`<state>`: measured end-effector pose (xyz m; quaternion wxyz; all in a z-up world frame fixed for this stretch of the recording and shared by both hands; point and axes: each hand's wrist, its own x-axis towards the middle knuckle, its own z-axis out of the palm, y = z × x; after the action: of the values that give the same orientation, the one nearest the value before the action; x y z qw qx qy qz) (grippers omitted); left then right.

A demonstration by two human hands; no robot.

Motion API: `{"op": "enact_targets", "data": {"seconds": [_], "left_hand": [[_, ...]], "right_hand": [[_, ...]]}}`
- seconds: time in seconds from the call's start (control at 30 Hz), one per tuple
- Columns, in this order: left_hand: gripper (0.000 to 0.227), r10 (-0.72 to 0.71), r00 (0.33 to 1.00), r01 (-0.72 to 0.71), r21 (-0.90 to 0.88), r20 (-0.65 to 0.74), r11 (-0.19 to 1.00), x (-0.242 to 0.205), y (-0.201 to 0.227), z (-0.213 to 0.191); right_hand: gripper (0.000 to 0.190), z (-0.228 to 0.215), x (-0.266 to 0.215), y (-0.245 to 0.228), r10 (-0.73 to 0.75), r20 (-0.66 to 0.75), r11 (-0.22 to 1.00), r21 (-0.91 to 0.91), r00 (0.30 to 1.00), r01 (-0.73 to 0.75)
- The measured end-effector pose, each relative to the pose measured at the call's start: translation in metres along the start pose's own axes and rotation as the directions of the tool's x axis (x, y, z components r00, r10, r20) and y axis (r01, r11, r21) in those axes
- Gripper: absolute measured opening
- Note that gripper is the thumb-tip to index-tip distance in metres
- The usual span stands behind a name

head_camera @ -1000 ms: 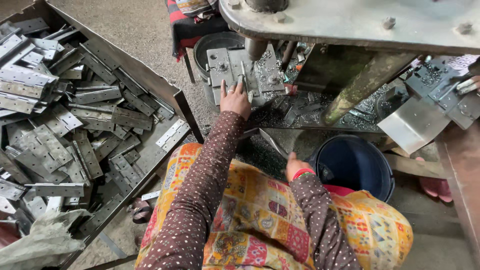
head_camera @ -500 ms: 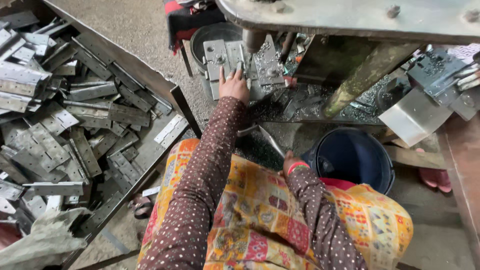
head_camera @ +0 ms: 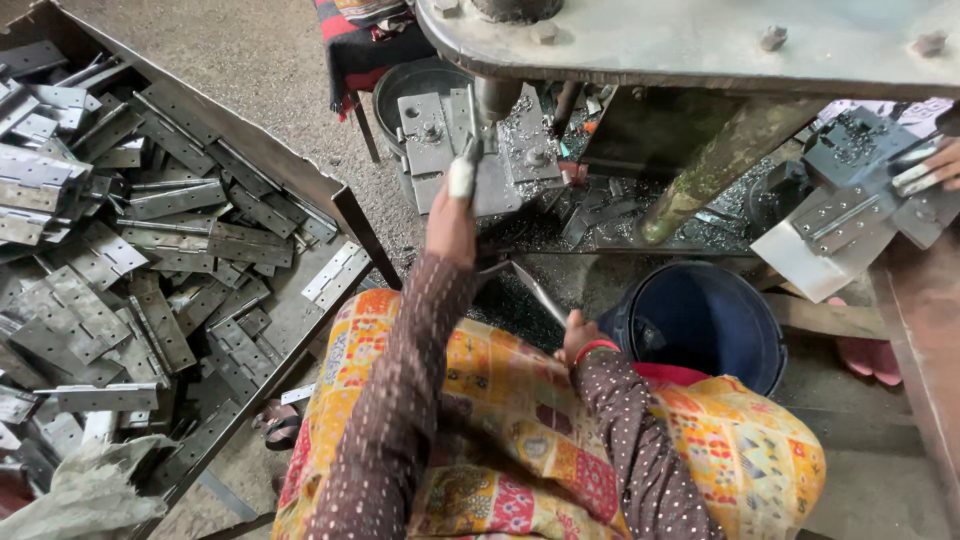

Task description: The person repeatedly picks up metal hinges from a bin, places them under a drill press, and operates the machine to drill holes. They then remove the processed hinges and return them to the bin, continuing the cycle.

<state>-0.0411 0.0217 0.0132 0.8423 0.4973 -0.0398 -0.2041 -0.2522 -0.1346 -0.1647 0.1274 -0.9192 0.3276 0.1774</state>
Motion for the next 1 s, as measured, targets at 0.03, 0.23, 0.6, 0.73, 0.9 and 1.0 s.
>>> {"op": "enact_targets", "data": {"seconds": [0.03, 0.23, 0.6, 0.73, 0.9, 1.0], "left_hand": [[0.059, 0.062, 0.976, 0.035, -0.429, 0.209, 0.903, -0.036, -0.007, -0.012], [0.036, 0.018, 0.86, -0.328, 0.525, 0.51, 0.785, -0.171, -0.048, -0.014], [0.047, -0.002, 0.804, -0.586, 0.792, 0.595, 0.172, -0.186, -0.031, -0.01], [0.042, 0.042, 0.743, -0.654, 0.738, 0.668, -0.169, -0.163, -0.033, -0.022], [0.013, 0.146, 0.823, -0.431, 0.77, 0.55, -0.471, -0.133, -0.042, -0.039], [0.017, 0.199, 0.851, -0.362, 0.817, 0.486, -0.449, -0.126, -0.047, -0.041]], "right_hand": [[0.05, 0.009, 0.0, 0.004, -0.033, 0.013, 0.999, 0.0, 0.999, 0.033], [0.048, -0.023, -0.029, -0.002, -0.143, -0.003, 0.99, -0.009, 0.99, 0.143], [0.054, -0.028, -0.02, -0.008, -0.057, 0.007, 0.998, 0.007, 0.998, 0.057], [0.067, -0.023, -0.029, -0.007, -0.114, -0.011, 0.993, 0.031, 0.993, 0.115], [0.056, -0.092, -0.094, -0.032, -0.233, -0.542, 0.918, 0.151, 0.807, 0.366], [0.048, -0.128, -0.152, -0.055, -0.303, -0.86, 0.81, -0.006, 0.41, 0.587]]}}
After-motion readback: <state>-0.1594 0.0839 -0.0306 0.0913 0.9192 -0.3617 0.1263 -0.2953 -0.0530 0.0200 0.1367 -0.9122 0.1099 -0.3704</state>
